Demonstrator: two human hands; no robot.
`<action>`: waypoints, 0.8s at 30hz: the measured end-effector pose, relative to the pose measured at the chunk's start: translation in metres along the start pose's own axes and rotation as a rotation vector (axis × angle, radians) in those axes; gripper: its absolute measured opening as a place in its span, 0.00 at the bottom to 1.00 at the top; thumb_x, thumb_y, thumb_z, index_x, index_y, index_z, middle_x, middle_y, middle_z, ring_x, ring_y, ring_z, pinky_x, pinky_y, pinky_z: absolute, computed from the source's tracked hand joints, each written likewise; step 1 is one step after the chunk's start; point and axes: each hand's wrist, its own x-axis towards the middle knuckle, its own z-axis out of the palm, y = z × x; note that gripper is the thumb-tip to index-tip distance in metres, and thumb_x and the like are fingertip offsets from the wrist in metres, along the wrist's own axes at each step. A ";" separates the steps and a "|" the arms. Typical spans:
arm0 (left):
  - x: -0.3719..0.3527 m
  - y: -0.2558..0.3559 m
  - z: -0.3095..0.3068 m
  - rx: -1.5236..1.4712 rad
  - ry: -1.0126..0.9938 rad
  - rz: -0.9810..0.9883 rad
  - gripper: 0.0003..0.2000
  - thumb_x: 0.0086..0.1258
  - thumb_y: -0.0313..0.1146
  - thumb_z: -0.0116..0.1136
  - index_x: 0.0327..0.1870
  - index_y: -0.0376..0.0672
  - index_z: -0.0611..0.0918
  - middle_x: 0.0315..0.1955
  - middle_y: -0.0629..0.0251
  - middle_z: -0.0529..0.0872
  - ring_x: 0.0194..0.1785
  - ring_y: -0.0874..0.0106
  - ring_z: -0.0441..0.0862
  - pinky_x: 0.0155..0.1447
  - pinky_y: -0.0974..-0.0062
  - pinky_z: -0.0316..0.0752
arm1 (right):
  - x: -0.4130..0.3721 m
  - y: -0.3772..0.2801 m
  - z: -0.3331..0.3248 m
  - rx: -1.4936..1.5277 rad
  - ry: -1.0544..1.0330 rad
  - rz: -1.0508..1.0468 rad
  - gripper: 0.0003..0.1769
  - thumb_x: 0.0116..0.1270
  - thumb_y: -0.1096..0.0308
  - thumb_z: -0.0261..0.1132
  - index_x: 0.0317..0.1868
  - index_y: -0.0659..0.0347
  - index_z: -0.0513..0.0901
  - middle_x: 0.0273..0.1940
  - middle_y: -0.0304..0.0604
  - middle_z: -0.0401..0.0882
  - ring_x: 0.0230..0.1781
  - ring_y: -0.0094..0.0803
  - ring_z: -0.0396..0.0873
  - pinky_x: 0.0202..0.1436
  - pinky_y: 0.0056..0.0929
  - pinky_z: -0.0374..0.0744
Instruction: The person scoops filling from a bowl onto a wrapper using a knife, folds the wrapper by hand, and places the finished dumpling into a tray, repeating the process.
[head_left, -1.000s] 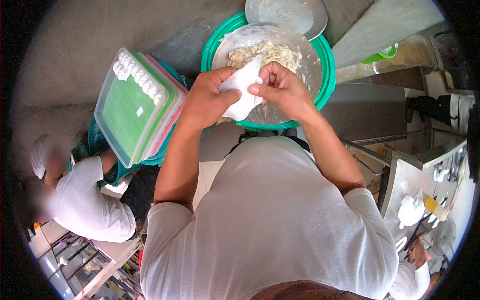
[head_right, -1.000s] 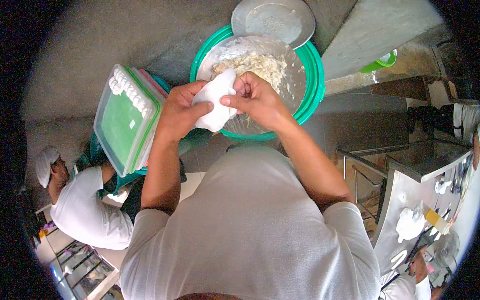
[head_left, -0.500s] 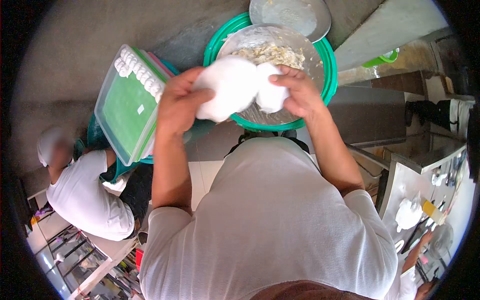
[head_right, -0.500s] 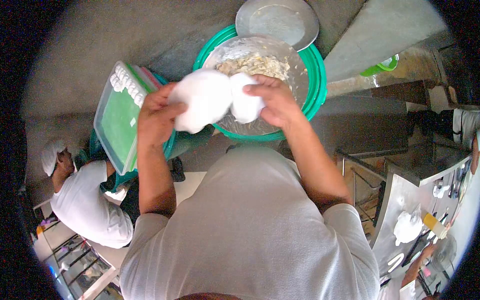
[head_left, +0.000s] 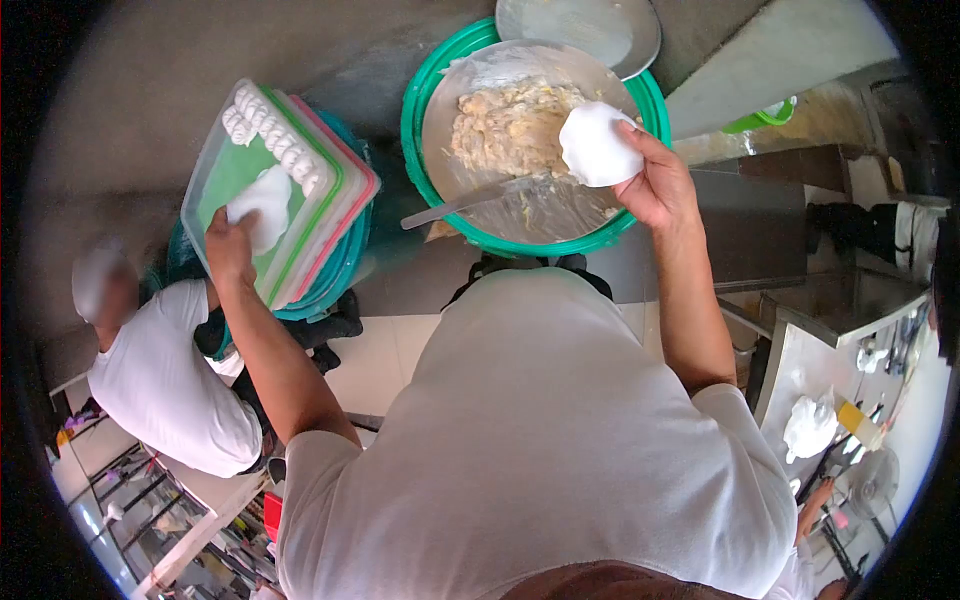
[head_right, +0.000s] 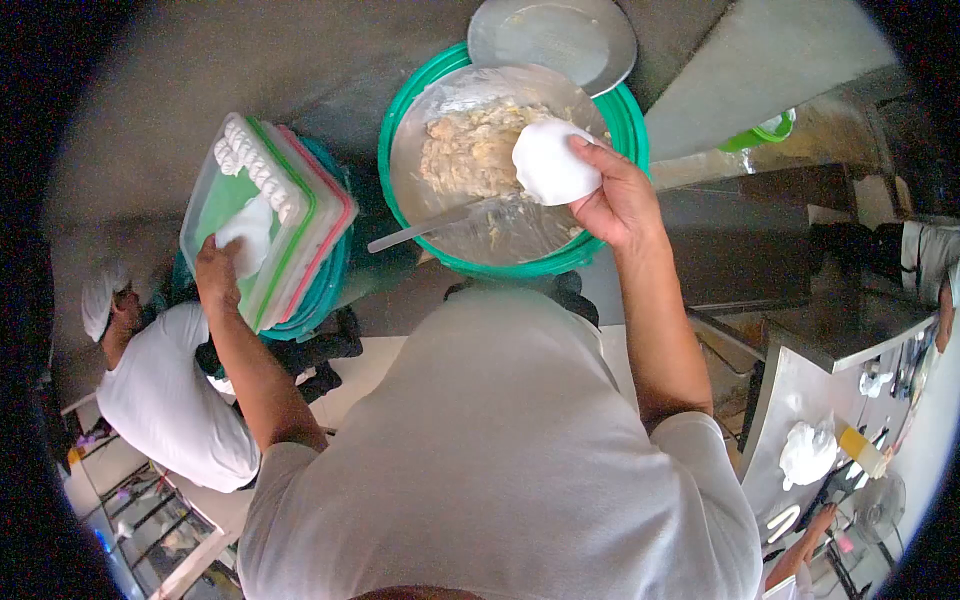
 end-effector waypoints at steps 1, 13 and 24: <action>-0.017 0.011 0.008 0.692 0.116 0.182 0.20 0.62 0.23 0.63 0.57 0.31 0.78 0.48 0.49 0.86 0.54 0.60 0.85 0.58 0.65 0.78 | -0.003 -0.002 -0.001 -0.028 0.013 -0.030 0.23 0.73 0.69 0.63 0.63 0.71 0.72 0.62 0.55 0.78 0.62 0.46 0.78 0.69 0.51 0.75; -0.142 0.000 0.226 1.192 -0.739 0.846 0.11 0.64 0.31 0.64 0.47 0.40 0.86 0.45 0.54 0.87 0.50 0.52 0.81 0.57 0.58 0.75 | -0.046 -0.033 -0.032 -0.033 0.170 -0.152 0.24 0.75 0.64 0.60 0.62 0.75 0.71 0.62 0.58 0.76 0.62 0.50 0.77 0.69 0.54 0.74; -0.167 0.028 0.242 1.258 -0.868 0.846 0.23 0.61 0.22 0.53 0.60 0.41 0.78 0.44 0.52 0.82 0.50 0.52 0.83 0.54 0.54 0.77 | -0.086 -0.020 -0.071 0.005 0.286 -0.089 0.21 0.76 0.62 0.58 0.59 0.72 0.74 0.57 0.57 0.79 0.58 0.49 0.80 0.64 0.53 0.79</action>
